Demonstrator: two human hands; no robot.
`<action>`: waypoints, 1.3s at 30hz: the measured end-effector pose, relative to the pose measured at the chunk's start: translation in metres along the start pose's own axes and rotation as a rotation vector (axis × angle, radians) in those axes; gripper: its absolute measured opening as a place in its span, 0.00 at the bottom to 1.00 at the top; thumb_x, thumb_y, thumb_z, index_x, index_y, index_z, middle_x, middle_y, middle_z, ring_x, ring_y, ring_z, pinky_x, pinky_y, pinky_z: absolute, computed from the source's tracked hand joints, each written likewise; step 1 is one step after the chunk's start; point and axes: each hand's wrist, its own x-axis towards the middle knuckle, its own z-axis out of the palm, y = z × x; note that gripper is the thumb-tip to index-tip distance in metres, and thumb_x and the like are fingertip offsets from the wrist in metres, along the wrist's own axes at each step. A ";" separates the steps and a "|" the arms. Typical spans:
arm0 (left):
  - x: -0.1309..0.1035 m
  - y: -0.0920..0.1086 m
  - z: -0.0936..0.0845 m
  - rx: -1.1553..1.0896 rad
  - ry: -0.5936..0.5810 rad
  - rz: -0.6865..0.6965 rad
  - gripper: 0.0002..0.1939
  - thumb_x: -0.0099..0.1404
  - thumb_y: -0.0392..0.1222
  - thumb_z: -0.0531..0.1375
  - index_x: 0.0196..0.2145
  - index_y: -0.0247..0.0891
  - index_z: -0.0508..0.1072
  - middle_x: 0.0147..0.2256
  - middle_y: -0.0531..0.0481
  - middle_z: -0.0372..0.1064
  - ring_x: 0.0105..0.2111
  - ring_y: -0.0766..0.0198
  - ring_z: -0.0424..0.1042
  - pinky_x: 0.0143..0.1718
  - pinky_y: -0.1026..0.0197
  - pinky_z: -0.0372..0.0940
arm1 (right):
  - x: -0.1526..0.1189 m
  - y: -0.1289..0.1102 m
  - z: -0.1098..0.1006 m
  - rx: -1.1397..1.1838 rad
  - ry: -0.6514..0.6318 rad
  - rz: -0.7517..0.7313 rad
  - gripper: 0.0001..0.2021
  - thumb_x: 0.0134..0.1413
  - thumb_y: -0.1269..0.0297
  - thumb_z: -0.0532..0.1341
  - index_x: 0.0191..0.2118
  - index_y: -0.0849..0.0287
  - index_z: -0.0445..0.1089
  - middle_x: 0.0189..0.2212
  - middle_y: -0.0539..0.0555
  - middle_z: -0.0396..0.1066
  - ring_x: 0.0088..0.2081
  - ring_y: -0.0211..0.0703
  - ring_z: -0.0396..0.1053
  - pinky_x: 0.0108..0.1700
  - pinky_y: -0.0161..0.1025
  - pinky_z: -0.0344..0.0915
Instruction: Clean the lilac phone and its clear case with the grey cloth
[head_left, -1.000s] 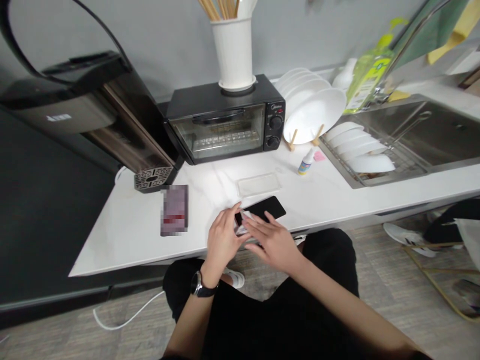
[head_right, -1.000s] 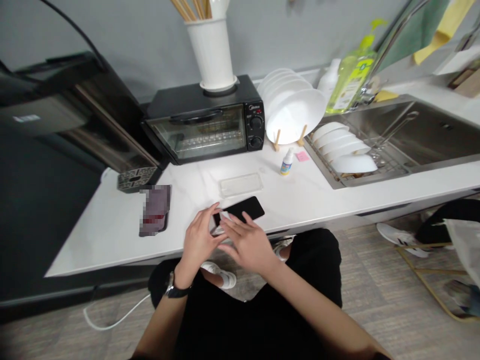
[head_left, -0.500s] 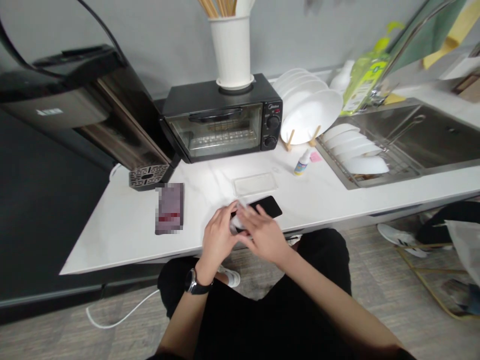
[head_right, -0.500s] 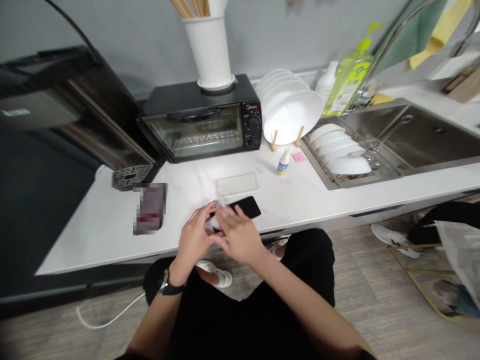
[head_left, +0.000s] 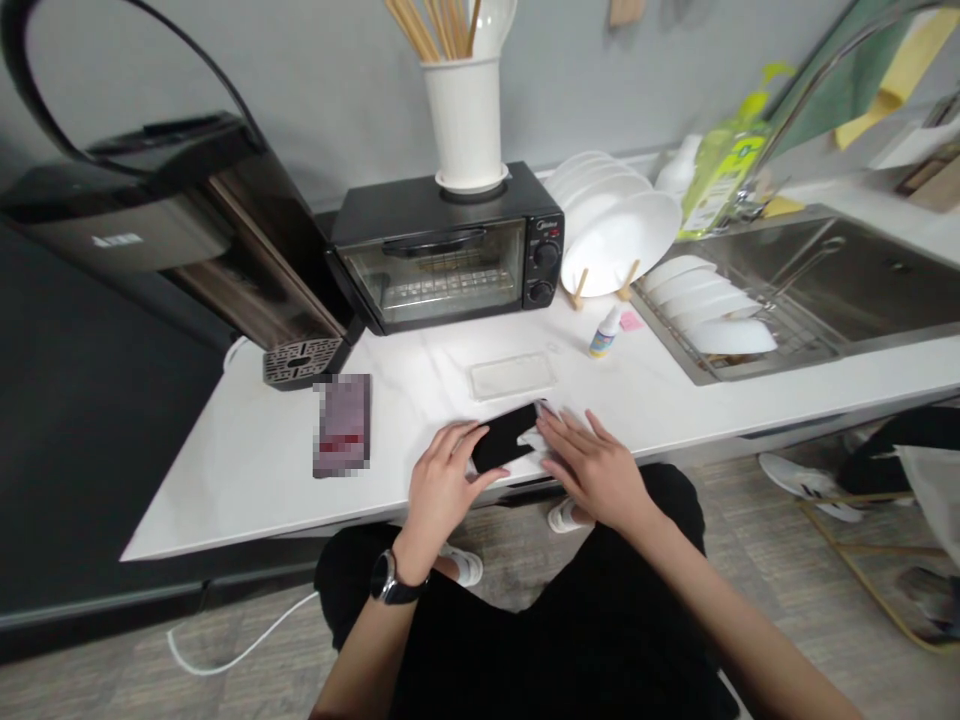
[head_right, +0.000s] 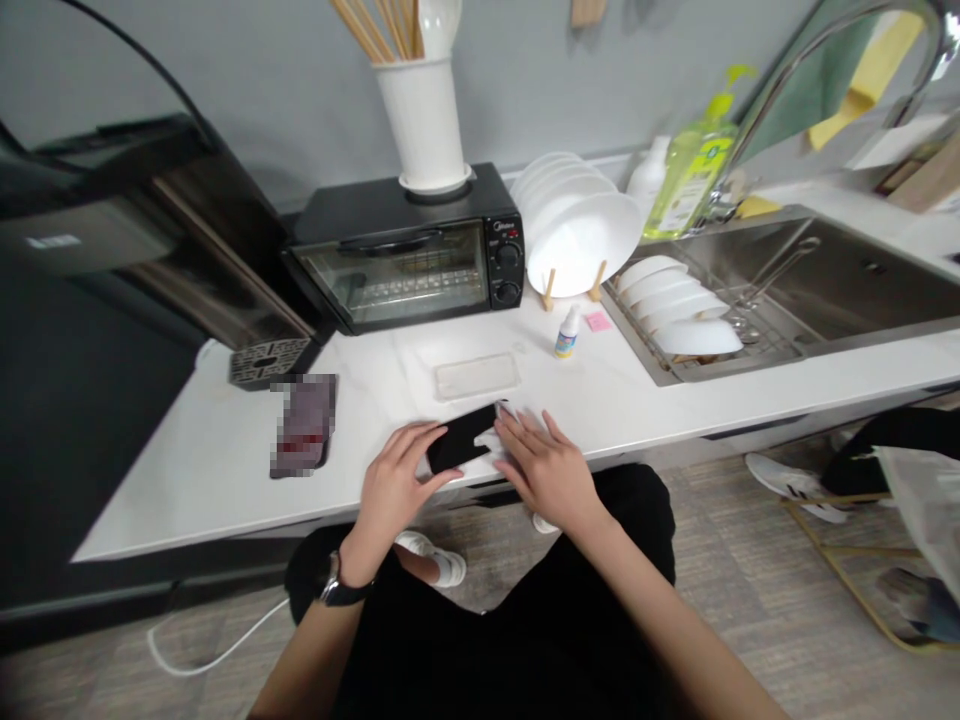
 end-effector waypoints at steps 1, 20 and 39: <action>-0.001 0.000 0.000 0.017 -0.004 0.025 0.23 0.50 0.44 0.53 0.45 0.45 0.54 0.44 0.49 0.56 0.46 0.60 0.54 0.45 0.55 0.55 | -0.001 0.006 -0.002 0.000 0.033 0.043 0.20 0.47 0.64 0.45 0.49 0.53 0.45 0.49 0.46 0.45 0.50 0.40 0.41 0.51 0.47 0.42; -0.008 -0.014 0.011 -0.014 -0.106 0.130 0.19 0.56 0.33 0.43 0.47 0.42 0.51 0.45 0.52 0.56 0.43 0.66 0.59 0.44 0.62 0.57 | 0.012 -0.003 0.022 0.220 0.334 0.128 0.22 0.47 0.75 0.43 0.49 0.52 0.45 0.49 0.46 0.45 0.50 0.41 0.42 0.51 0.47 0.46; -0.003 -0.023 0.018 -0.018 -0.059 0.027 0.14 0.56 0.35 0.44 0.41 0.39 0.58 0.34 0.47 0.64 0.30 0.62 0.65 0.30 0.60 0.59 | 0.031 -0.012 0.020 -0.009 0.228 0.016 0.23 0.46 0.78 0.41 0.50 0.57 0.42 0.50 0.50 0.45 0.51 0.41 0.39 0.52 0.46 0.41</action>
